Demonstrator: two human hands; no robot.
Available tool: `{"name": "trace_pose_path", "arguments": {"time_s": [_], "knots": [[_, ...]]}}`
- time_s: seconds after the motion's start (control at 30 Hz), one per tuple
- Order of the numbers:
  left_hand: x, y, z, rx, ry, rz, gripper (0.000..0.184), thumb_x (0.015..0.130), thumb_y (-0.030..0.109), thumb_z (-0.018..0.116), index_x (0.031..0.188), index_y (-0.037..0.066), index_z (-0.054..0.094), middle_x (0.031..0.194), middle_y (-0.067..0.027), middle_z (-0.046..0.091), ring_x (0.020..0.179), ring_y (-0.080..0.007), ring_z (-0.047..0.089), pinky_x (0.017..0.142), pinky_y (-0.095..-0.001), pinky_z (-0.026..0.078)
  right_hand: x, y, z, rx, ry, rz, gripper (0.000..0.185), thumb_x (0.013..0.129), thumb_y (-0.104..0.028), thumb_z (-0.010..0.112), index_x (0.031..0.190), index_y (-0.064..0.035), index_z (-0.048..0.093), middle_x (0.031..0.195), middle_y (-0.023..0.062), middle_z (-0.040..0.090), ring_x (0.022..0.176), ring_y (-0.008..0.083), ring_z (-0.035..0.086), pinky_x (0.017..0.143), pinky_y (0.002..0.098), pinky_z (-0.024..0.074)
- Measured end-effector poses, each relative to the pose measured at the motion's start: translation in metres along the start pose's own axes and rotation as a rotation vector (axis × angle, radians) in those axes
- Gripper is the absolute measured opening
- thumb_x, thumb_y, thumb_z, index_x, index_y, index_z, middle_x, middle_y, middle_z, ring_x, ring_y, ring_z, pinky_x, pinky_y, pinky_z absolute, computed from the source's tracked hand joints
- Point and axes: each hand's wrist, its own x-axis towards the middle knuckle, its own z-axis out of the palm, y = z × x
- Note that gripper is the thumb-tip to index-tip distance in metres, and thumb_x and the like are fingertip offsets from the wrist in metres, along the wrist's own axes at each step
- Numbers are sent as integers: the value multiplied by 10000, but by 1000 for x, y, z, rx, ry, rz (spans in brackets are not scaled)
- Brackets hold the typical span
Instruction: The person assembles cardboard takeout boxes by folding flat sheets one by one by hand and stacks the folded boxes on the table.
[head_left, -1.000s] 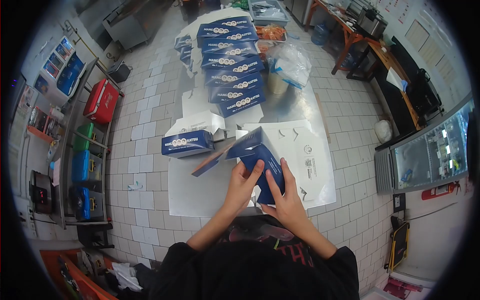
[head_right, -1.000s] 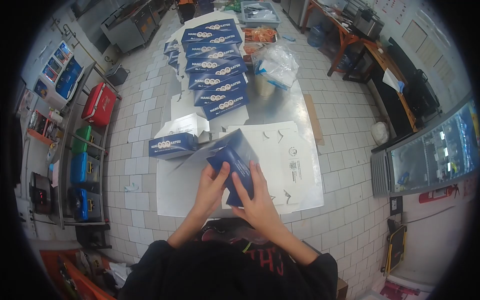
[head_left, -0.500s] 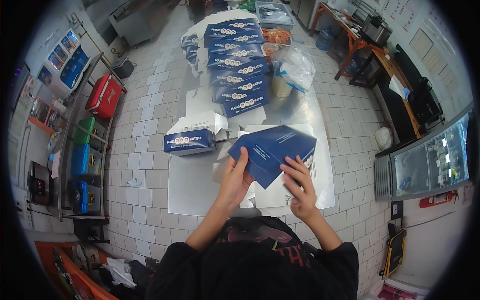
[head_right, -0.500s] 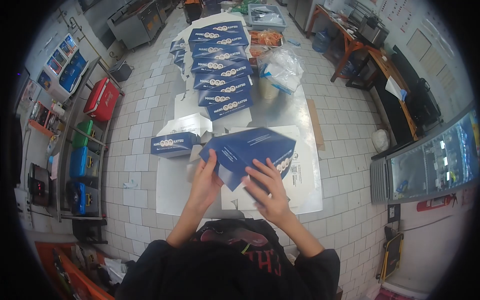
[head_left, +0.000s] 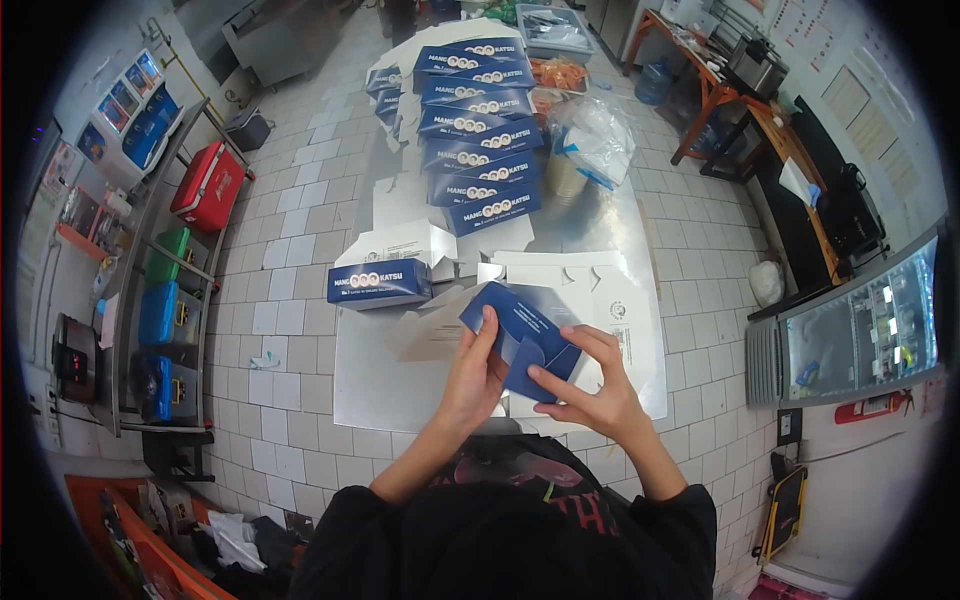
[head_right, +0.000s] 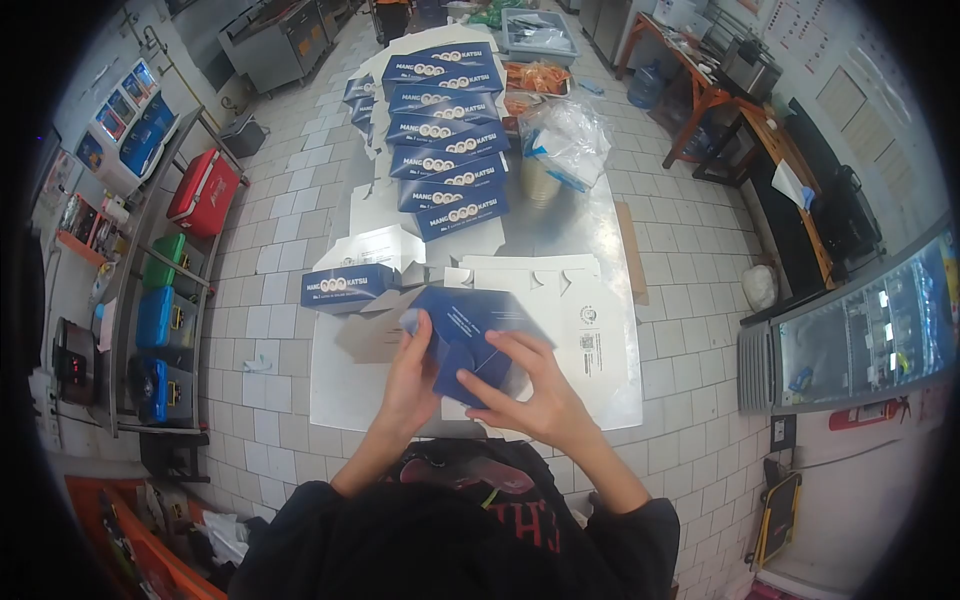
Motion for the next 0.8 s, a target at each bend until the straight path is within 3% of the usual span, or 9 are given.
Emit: {"name": "trace_pose_path", "arguments": {"time_s": [0.1, 0.23, 0.4, 0.5, 0.6, 0.67, 0.73, 0.8], "knots": [[-2, -4, 1, -38, 21, 93, 309, 934, 352, 431, 1128, 111, 438, 1005, -18, 582, 863, -112, 613, 727, -267, 515, -1, -4, 3, 2, -58, 79, 448, 616, -214, 759, 1044, -143, 652, 1229, 151, 406, 1099, 359, 443, 891, 423, 416], [1, 5, -1, -41, 10, 91, 291, 936, 332, 436, 1126, 111, 438, 978, -21, 582, 839, -113, 615, 679, -260, 524, -2, -9, -2, 144, -153, 20, 484, 627, -146, 743, 1097, -135, 626, 1248, 152, 391, 1140, 382, 418, 920, 436, 410], [2, -8, -5, 17, 94, 110, 293, 941, 327, 426, 1142, 114, 430, 995, -32, 580, 844, -129, 617, 662, -268, 536, 5, -15, 12, 7, -33, 116, 481, 651, -67, 727, 1116, -96, 608, 1272, 191, 385, 1111, 409, 437, 878, 447, 441], [-5, -13, 0, -27, -22, 135, 309, 941, 345, 417, 1148, 116, 434, 1014, -44, 574, 838, -133, 617, 640, -265, 538, 3, -13, 17, -49, 25, 134, 471, 654, -49, 730, 1105, -72, 596, 1267, 201, 390, 1106, 403, 443, 879, 441, 435], [-4, -6, -8, -1, -16, 81, 338, 930, 379, 430, 1144, 118, 448, 1023, -49, 570, 897, -154, 598, 719, -303, 515, -5, -4, 23, 36, 106, 176, 475, 642, -34, 744, 1078, -45, 555, 1254, 211, 405, 1100, 395, 452, 876, 434, 430], [1, 7, -23, -272, -40, 17, 357, 917, 405, 449, 1119, 112, 473, 1028, -55, 569, 933, -183, 569, 815, -344, 457, -14, 0, 23, 111, 159, 218, 481, 634, -28, 752, 1059, -35, 526, 1247, 216, 416, 1097, 390, 457, 874, 430, 429], [8, 13, -42, -262, -27, 7, 345, 911, 392, 469, 1093, 99, 490, 1025, -55, 570, 934, -189, 559, 843, -356, 431, -23, 3, 19, 138, 119, 194, 638, 624, -16, 773, 1127, -105, 391, 1244, 227, 438, 1090, 379, 475, 871, 435, 422], [13, 14, -68, -257, -1, -4, 334, 905, 378, 489, 1067, 86, 506, 1022, -55, 572, 934, -196, 548, 871, -368, 405, -26, 1, 20, 94, 95, 185, 643, 621, -10, 771, 1129, -105, 389, 1241, 229, 441, 1090, 380, 479, 867, 437, 425]]}}
